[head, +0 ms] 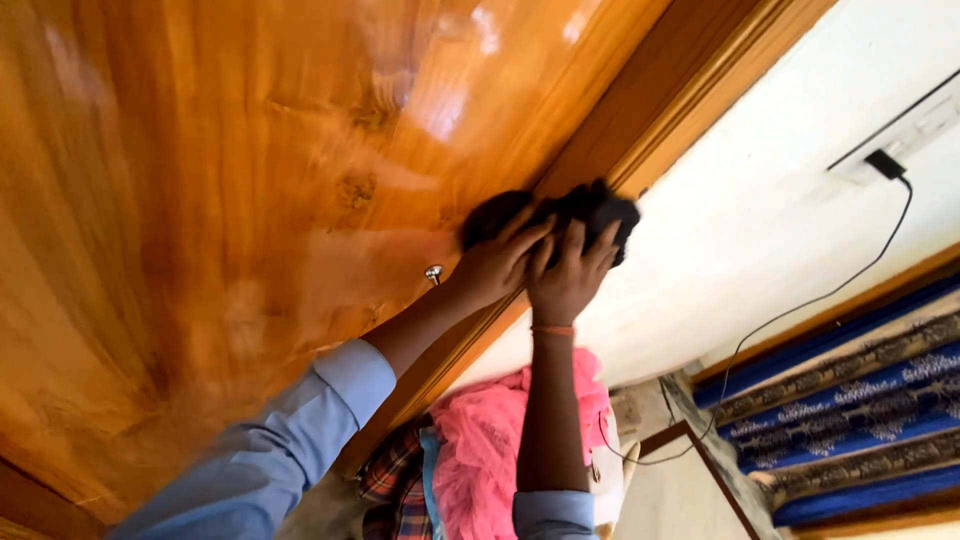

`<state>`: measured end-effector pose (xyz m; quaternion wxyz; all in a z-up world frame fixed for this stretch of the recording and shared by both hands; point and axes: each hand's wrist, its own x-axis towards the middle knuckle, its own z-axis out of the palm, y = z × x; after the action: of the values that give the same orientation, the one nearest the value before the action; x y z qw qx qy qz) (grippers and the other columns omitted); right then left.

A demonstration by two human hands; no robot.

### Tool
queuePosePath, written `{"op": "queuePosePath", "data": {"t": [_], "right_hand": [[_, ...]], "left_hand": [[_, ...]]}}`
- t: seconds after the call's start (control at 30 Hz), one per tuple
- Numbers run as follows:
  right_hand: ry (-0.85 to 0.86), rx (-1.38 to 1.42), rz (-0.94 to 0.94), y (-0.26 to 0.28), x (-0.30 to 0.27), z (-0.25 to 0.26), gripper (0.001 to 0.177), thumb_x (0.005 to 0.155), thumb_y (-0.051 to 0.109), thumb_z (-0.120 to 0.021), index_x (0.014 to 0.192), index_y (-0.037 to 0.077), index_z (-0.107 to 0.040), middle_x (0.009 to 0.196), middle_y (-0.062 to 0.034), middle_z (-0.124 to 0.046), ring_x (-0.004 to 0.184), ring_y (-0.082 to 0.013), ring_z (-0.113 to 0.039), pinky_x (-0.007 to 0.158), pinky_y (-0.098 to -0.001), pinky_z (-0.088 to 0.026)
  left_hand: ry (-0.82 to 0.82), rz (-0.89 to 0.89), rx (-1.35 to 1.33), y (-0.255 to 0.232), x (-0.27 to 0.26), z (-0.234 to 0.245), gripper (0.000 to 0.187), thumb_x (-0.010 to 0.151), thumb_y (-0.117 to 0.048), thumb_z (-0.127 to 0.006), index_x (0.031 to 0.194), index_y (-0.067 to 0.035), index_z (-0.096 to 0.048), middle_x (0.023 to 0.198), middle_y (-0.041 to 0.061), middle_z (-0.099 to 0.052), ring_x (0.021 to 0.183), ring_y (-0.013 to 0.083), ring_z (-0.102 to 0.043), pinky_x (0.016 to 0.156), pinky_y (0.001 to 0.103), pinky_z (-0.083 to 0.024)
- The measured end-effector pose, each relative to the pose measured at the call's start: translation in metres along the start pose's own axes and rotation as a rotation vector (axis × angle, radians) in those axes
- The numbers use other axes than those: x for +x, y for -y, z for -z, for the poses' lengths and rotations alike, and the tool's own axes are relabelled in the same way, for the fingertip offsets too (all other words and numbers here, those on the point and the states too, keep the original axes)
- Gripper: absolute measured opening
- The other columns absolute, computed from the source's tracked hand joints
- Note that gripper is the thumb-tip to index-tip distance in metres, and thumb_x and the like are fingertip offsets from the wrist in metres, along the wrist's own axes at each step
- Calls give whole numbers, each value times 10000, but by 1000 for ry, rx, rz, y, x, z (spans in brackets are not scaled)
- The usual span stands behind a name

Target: Cleaning a wooden door and its frame with a black cloth.

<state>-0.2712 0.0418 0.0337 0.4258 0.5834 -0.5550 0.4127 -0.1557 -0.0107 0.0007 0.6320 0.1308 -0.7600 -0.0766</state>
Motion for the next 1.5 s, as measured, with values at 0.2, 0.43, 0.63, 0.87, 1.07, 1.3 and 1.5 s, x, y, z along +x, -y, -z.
{"op": "queuePosePath", "data": {"t": [0.2, 0.43, 0.63, 0.87, 1.07, 1.3, 1.5], "right_hand": [[52, 142, -142, 14, -117, -19, 448, 1017, 238, -638, 1403, 20, -580, 1530, -328, -458, 1350, -551, -483, 1136, -574, -424], [227, 118, -41, -11, -153, -18, 431, 906, 264, -723, 1261, 39, -630, 1465, -385, -422, 1233, -593, -490, 1070, -622, -421], [70, 164, 81, -20, -40, 4, 363, 942, 279, -685, 1237, 71, -647, 1497, -383, -448, 1185, -586, -516, 1058, -620, -420], [-60, 215, -112, -16, -109, -49, 367, 966, 318, -639, 1199, 38, -593, 1530, -335, -405, 1285, -577, -462, 1139, -618, -365], [83, 246, -166, -3, -155, -35, 544, 999, 226, -602, 1469, -39, -530, 1567, -351, -412, 1381, -611, -437, 1182, -610, -346], [119, 90, 26, -17, -63, -14, 418, 888, 297, -730, 1235, 75, -660, 1443, -365, -459, 1183, -557, -491, 1101, -624, -378], [29, 137, -94, -9, -77, -31, 221, 892, 285, -742, 1048, 132, -709, 1466, -346, -483, 1200, -542, -502, 1084, -597, -415]], "left_hand": [[194, 324, 329, 13, -98, -39, 640, 991, -201, -587, 1502, 85, -330, 1518, 389, -382, 981, 434, -684, 743, 465, -595], [237, 163, 258, 6, -104, -2, 603, 837, -141, -642, 1386, 55, -487, 1431, 354, -482, 1113, 474, -636, 920, 481, -553], [-36, 143, 82, -8, -37, -10, 474, 936, -119, -621, 1385, 14, -551, 1416, 300, -559, 1156, 462, -640, 961, 473, -559], [107, 303, 251, 22, -86, -16, 569, 859, -86, -645, 1418, -34, -555, 1431, 273, -565, 994, 438, -690, 826, 477, -579], [114, 390, 192, -7, -82, -15, 707, 775, -74, -651, 1450, 25, -467, 1501, 324, -479, 1060, 486, -638, 843, 487, -559], [-47, 181, 171, -9, -27, -3, 643, 799, -75, -619, 1425, 32, -518, 1453, 306, -516, 1202, 500, -597, 1017, 481, -525], [-94, 280, 177, 6, -60, -15, 383, 940, -140, -633, 1304, -25, -648, 1326, 254, -655, 1127, 455, -649, 961, 484, -546]]}}
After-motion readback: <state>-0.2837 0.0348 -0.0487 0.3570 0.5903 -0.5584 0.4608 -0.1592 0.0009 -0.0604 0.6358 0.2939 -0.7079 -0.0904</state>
